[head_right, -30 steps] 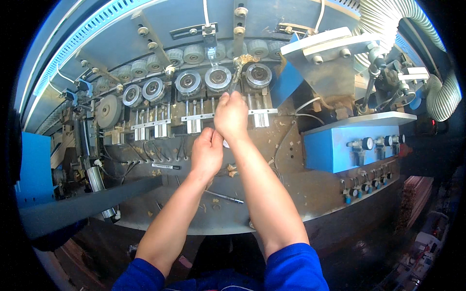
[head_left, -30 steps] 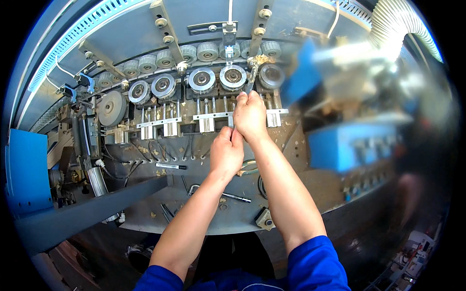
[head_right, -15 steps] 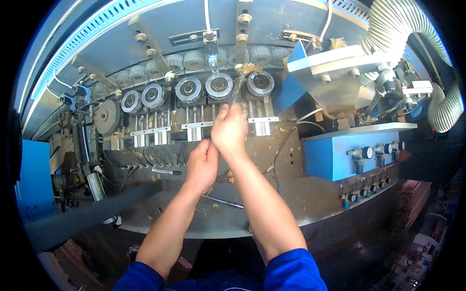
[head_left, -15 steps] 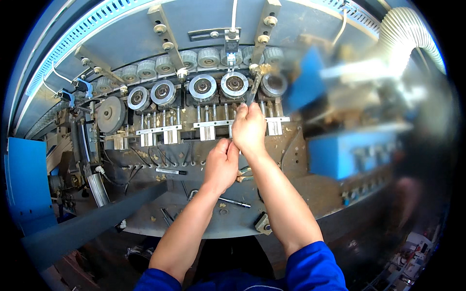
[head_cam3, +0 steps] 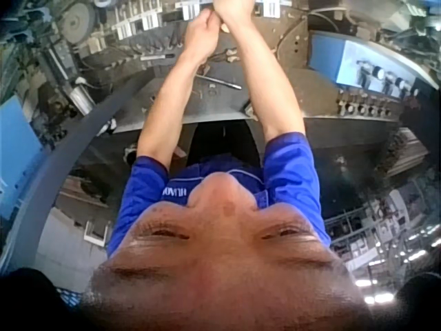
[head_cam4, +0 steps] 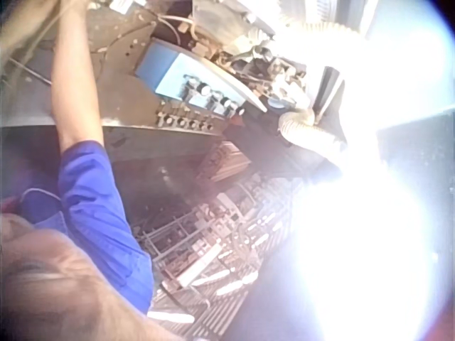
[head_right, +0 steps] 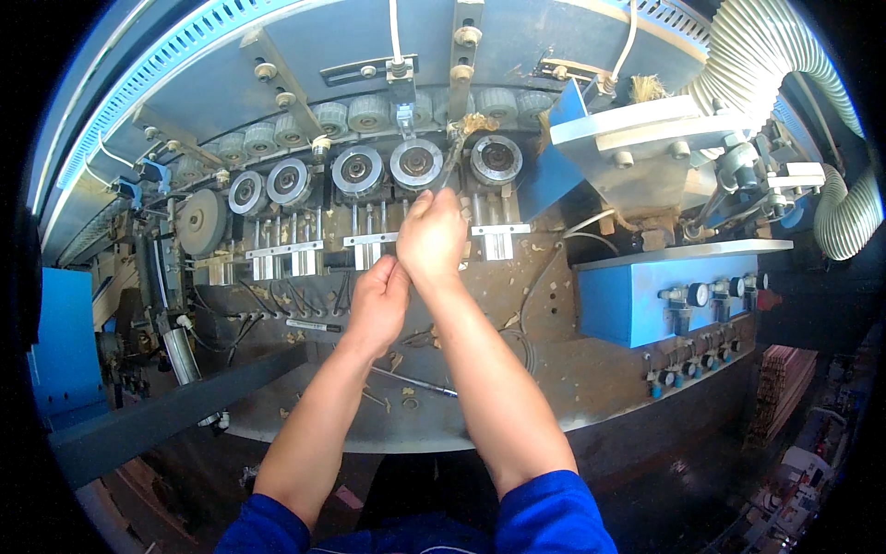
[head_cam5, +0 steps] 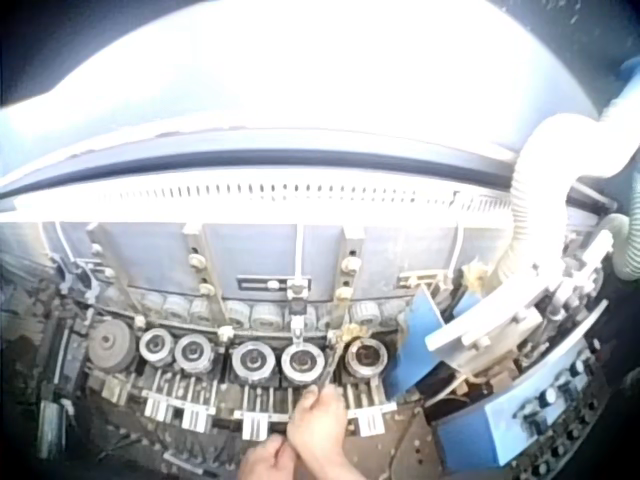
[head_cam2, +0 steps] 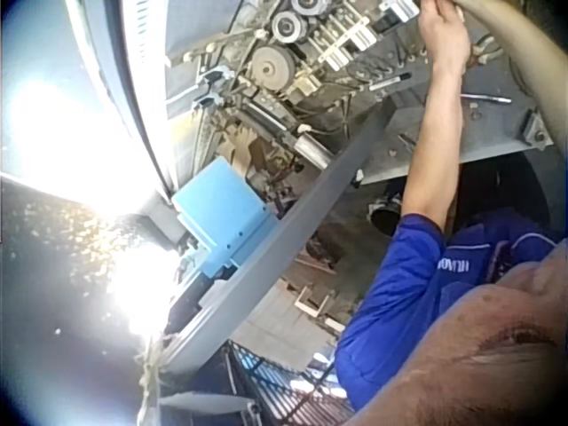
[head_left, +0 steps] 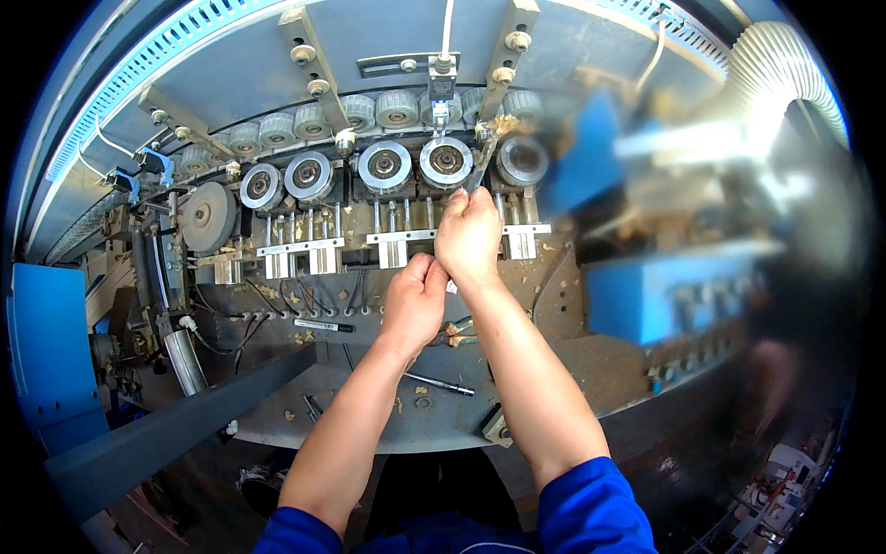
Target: The person moves a wooden plank onto a stack and then uses pliers and a hand tool to adjust a metal component on a small wooden block at a workstation.
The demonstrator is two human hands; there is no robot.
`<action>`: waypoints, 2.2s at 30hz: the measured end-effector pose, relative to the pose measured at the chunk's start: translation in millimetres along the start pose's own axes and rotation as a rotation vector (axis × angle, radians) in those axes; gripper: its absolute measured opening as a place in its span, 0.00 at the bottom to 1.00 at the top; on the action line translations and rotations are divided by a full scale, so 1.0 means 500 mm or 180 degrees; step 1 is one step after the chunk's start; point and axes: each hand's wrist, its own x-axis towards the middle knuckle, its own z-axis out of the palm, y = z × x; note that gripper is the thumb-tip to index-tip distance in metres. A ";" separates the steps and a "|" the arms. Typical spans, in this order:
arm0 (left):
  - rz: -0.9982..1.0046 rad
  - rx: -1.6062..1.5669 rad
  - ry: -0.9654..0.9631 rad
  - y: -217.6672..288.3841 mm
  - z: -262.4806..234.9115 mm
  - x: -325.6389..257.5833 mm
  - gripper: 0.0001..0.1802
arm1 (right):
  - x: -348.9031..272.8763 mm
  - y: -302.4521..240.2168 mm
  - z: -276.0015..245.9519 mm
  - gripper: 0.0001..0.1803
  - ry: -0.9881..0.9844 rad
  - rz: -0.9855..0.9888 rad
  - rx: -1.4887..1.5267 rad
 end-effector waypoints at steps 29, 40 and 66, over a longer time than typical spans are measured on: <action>-0.1166 -0.0330 -0.1087 -0.268 -0.097 -0.473 0.09 | -0.489 0.180 -0.162 0.16 -0.1956 0.1411 0.1779; -0.1357 0.0294 -0.0709 -0.347 -0.163 -0.859 0.13 | -0.706 0.298 -0.288 0.23 -0.2007 0.3396 0.3413; -0.1057 0.0604 0.0452 -0.449 -0.498 -1.481 0.16 | -1.146 -0.084 -0.395 0.22 -0.4013 -0.0368 0.0657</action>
